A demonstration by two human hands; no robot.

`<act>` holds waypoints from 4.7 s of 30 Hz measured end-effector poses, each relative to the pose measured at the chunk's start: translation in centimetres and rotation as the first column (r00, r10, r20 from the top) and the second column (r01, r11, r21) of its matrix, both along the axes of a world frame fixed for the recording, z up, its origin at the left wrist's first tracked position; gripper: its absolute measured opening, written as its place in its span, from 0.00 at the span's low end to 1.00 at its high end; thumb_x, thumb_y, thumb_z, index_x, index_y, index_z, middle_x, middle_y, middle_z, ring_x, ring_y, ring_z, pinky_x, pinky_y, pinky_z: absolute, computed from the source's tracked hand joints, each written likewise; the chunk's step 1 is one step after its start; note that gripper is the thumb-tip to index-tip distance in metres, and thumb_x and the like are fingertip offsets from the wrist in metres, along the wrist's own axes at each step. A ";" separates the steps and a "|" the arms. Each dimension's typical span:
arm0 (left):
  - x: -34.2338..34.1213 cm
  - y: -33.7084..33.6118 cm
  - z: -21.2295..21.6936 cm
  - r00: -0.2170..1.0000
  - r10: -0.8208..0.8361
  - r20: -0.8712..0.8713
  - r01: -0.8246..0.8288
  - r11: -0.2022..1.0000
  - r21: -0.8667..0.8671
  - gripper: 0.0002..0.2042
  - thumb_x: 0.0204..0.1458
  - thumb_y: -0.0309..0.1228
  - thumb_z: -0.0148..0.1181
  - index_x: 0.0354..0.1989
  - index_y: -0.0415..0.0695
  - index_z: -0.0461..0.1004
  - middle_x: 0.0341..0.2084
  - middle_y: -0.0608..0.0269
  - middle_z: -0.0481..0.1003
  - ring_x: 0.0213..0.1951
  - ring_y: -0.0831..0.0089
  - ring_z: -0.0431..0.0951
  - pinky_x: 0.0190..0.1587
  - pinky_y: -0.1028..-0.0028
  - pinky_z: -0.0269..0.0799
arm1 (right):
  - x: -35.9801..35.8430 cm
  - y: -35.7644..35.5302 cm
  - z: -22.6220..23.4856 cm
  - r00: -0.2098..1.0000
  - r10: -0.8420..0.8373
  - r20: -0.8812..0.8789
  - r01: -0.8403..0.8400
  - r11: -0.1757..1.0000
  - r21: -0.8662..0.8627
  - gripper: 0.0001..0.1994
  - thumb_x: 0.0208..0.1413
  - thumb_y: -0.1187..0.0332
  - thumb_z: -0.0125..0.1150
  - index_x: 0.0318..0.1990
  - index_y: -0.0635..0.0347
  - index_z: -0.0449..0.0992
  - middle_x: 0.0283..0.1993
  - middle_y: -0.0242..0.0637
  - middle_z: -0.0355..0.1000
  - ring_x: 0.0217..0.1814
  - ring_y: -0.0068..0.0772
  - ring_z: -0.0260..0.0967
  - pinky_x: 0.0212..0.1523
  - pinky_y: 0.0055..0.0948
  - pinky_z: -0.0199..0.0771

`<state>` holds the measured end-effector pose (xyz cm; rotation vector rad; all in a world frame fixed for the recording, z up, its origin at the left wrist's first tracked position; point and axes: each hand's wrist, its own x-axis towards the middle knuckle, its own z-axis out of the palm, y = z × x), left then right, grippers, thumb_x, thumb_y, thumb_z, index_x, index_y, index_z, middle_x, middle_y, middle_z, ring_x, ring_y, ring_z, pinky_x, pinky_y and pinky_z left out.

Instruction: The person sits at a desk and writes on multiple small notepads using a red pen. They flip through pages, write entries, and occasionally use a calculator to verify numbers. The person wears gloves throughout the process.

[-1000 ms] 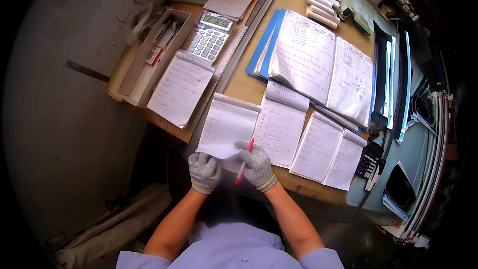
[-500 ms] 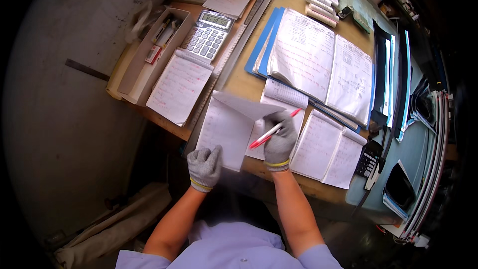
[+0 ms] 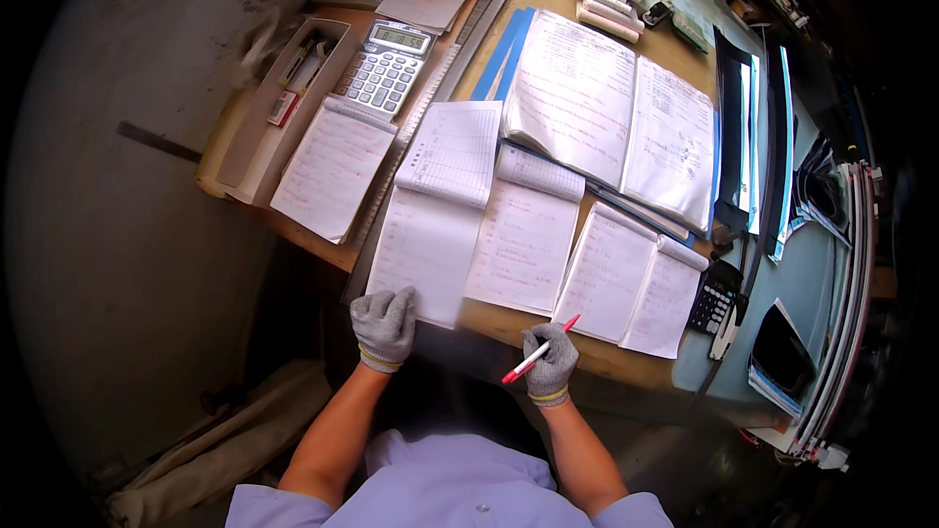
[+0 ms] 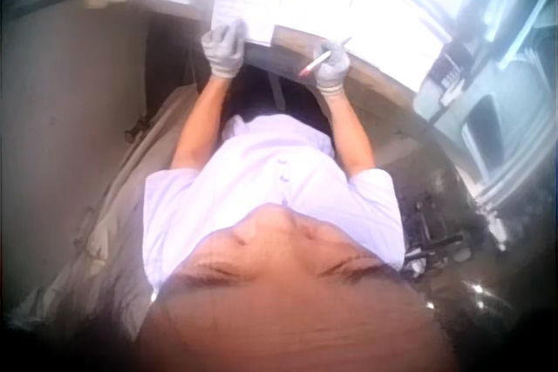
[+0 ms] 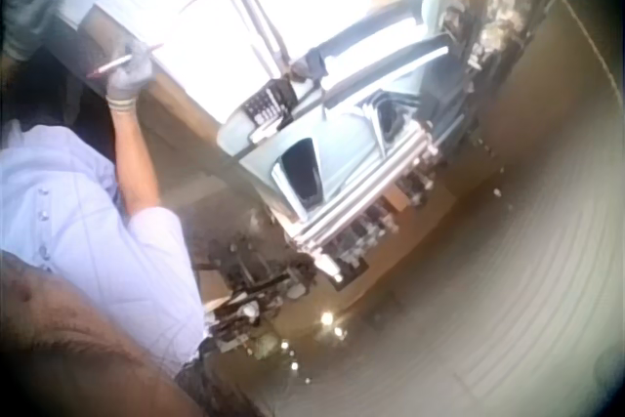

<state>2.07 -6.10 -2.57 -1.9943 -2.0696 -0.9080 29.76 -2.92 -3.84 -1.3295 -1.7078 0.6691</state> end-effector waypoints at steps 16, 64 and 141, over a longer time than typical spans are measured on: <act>0.2 0.4 -0.1 1.000 0.008 -0.012 -0.008 1.000 0.019 0.08 0.46 0.25 0.68 0.36 0.46 0.81 0.25 0.61 0.73 0.29 0.57 0.74 0.36 0.58 0.66 | 1.9 -1.3 -0.3 0.986 -0.041 0.163 0.040 0.999 0.011 0.10 0.49 0.73 0.73 0.35 0.56 0.76 0.28 0.42 0.73 0.28 0.51 0.73 0.29 0.45 0.71; -0.5 0.5 -0.5 0.998 -0.043 0.044 0.040 0.997 0.058 0.15 0.35 0.25 0.69 0.37 0.45 0.84 0.36 0.56 0.81 0.36 0.53 0.80 0.35 0.58 0.71 | -9.5 5.3 3.3 0.919 0.383 0.090 -0.390 0.917 0.078 0.11 0.50 0.66 0.72 0.39 0.55 0.77 0.49 0.43 0.83 0.36 0.44 0.81 0.37 0.39 0.80; 0.2 0.7 0.2 1.000 -0.006 0.022 0.005 1.000 0.014 0.07 0.45 0.24 0.68 0.34 0.45 0.82 0.23 0.60 0.73 0.26 0.57 0.73 0.33 0.58 0.66 | 8.7 8.5 -3.5 0.770 -0.481 -0.420 0.451 0.875 -0.175 0.01 0.65 0.75 0.59 0.40 0.63 0.75 0.30 0.29 0.69 0.30 0.18 0.63 0.32 0.22 0.66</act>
